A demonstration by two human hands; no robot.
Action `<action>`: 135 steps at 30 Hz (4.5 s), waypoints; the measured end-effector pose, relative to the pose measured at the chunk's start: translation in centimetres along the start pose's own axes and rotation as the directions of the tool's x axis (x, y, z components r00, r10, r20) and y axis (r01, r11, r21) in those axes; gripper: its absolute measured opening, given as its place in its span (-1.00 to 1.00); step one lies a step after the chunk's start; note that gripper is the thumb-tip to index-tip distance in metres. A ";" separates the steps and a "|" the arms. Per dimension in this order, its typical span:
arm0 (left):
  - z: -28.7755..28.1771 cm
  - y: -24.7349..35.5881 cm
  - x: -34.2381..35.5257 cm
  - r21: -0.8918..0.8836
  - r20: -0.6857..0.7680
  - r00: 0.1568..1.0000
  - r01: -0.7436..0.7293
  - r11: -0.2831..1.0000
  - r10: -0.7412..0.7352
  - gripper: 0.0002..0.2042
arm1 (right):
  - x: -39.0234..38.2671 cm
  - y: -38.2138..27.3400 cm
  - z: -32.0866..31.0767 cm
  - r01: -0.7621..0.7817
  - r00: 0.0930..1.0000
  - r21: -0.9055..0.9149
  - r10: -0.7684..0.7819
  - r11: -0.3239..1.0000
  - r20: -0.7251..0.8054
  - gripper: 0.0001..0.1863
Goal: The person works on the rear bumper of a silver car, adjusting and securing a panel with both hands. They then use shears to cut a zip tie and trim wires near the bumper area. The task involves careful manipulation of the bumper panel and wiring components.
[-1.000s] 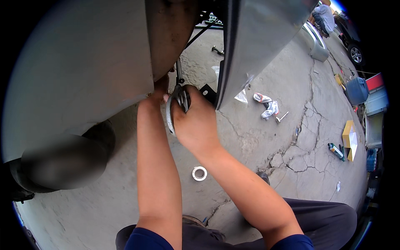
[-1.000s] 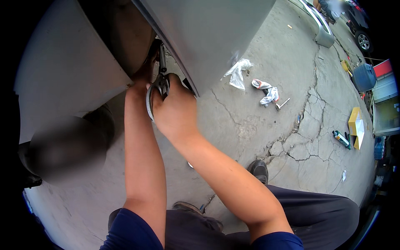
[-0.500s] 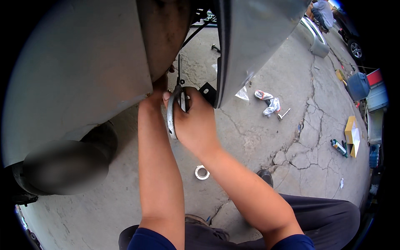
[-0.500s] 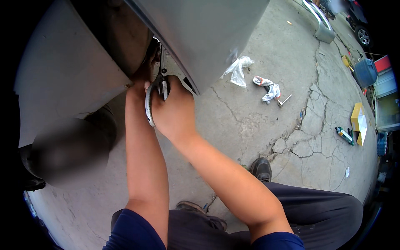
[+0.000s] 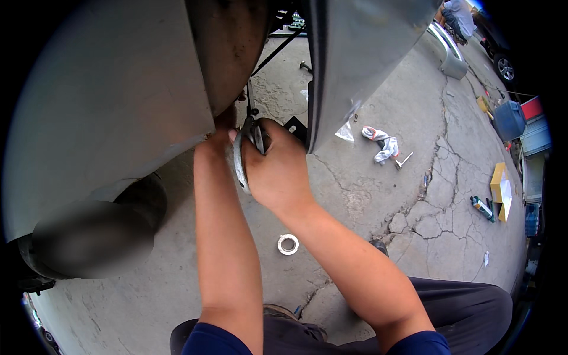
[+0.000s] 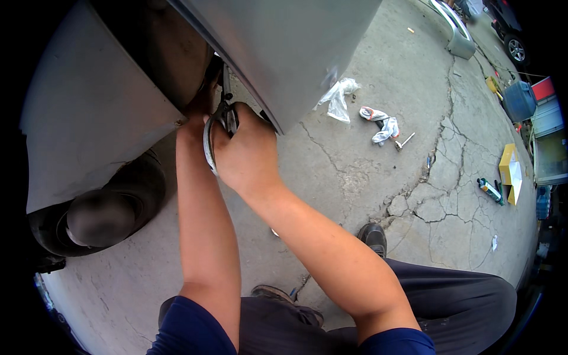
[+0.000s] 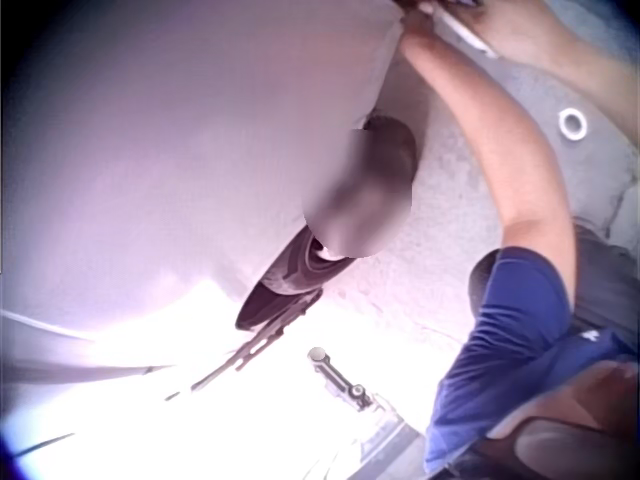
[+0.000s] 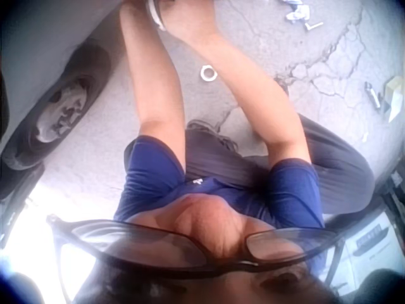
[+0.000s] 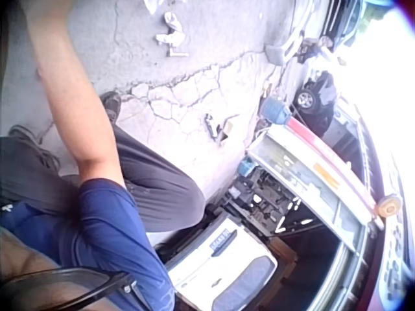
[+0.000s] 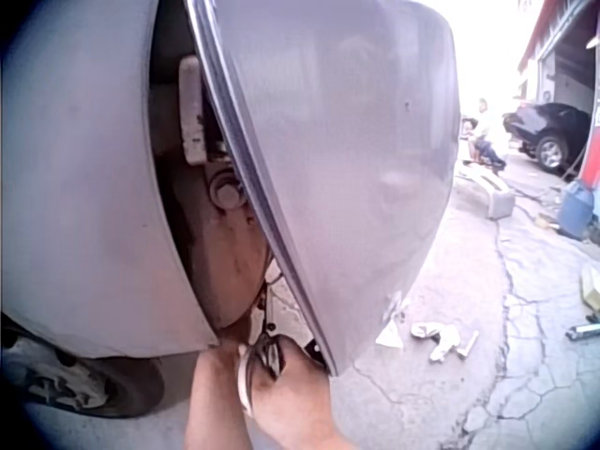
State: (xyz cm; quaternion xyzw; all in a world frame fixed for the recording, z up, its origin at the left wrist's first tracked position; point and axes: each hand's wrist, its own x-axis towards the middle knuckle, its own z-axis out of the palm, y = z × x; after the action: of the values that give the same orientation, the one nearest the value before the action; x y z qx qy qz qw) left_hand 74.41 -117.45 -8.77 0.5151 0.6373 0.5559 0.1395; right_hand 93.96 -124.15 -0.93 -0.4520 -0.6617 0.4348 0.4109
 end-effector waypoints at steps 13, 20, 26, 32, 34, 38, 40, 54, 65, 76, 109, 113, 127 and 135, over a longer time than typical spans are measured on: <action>1.6 3.7 -1.6 0.115 0.045 0.994 0.098 0.989 -0.104 -0.52 | -6.3 3.5 -3.2 -0.328 0.910 -0.056 0.331 0.943 0.250 -0.51; 9.4 4.1 1.0 -0.957 0.045 0.969 0.112 0.269 -0.244 -0.63 | -12.3 13.3 -7.5 -0.501 0.785 -0.279 0.566 0.819 0.252 -0.40; 10.9 5.7 1.8 -0.970 0.022 0.934 -0.067 -0.234 -0.356 -0.65 | -13.6 14.1 -8.0 -0.586 0.731 -0.145 0.597 0.797 0.331 -0.36; 9.3 0.7 -2.0 -0.993 -0.094 0.499 0.020 0.121 -0.861 -0.56 | -13.4 14.0 -7.6 -0.606 0.705 -0.168 0.623 0.777 0.338 -0.35; 7.9 -2.9 -4.4 -0.797 -0.444 0.399 0.233 0.557 -0.802 -0.59 | -13.3 14.5 -7.3 -0.659 0.652 -0.185 0.676 0.729 0.344 -0.34; 6.8 -2.7 -6.3 0.361 -0.656 0.747 0.186 0.914 0.106 -0.69 | -13.0 14.6 -8.0 -0.669 0.653 -0.180 0.686 0.721 0.320 -0.33; 7.3 0.7 -3.2 0.297 -0.552 0.795 -0.092 0.950 0.250 -0.77 | -13.2 15.8 -7.6 -0.666 0.650 -0.194 0.688 0.720 0.324 -0.33; 9.7 14.6 5.5 -0.148 -0.294 0.930 -0.271 0.951 0.219 -0.48 | -14.7 15.4 -8.2 -0.563 0.722 -0.195 0.593 0.803 0.357 -0.48; 7.1 11.4 6.5 0.239 -0.399 0.843 -0.284 0.929 0.360 -0.49 | -15.9 17.8 -9.2 -0.742 0.615 -0.073 0.721 0.666 0.320 -0.32; 9.8 10.0 6.0 -0.314 -0.429 0.902 -0.208 0.926 0.058 -0.50 | -15.2 15.3 -8.1 -0.643 0.670 -0.172 0.657 0.746 0.346 -0.37; 13.7 7.1 5.4 -0.679 -0.418 0.890 -0.175 0.713 -0.180 -0.55 | -15.8 16.9 -8.2 -0.594 0.667 -0.284 0.658 0.753 0.350 -0.46; 14.9 5.2 5.0 -0.726 -0.411 0.888 -0.181 0.664 -0.208 -0.55 | -16.4 18.7 -8.4 -0.502 0.701 -0.357 0.612 0.788 0.366 -0.46; 14.4 -0.8 1.9 -0.961 -0.195 0.968 -0.157 0.228 -0.158 -0.63 | -16.2 17.2 -6.9 -0.456 0.714 -0.361 0.577 0.813 0.397 -0.44; 9.8 6.3 1.0 -0.970 0.185 0.946 0.131 -0.206 -0.268 -0.59 | -16.4 18.4 -7.1 -0.562 0.693 -0.278 0.627 0.779 0.355 -0.40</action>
State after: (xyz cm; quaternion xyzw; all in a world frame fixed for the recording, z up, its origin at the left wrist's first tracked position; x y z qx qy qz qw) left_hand 84.51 -112.06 -6.34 0.0917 0.0660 0.8349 0.5388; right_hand 109.20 -134.49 -18.84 -0.5639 -0.5827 0.5823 0.0571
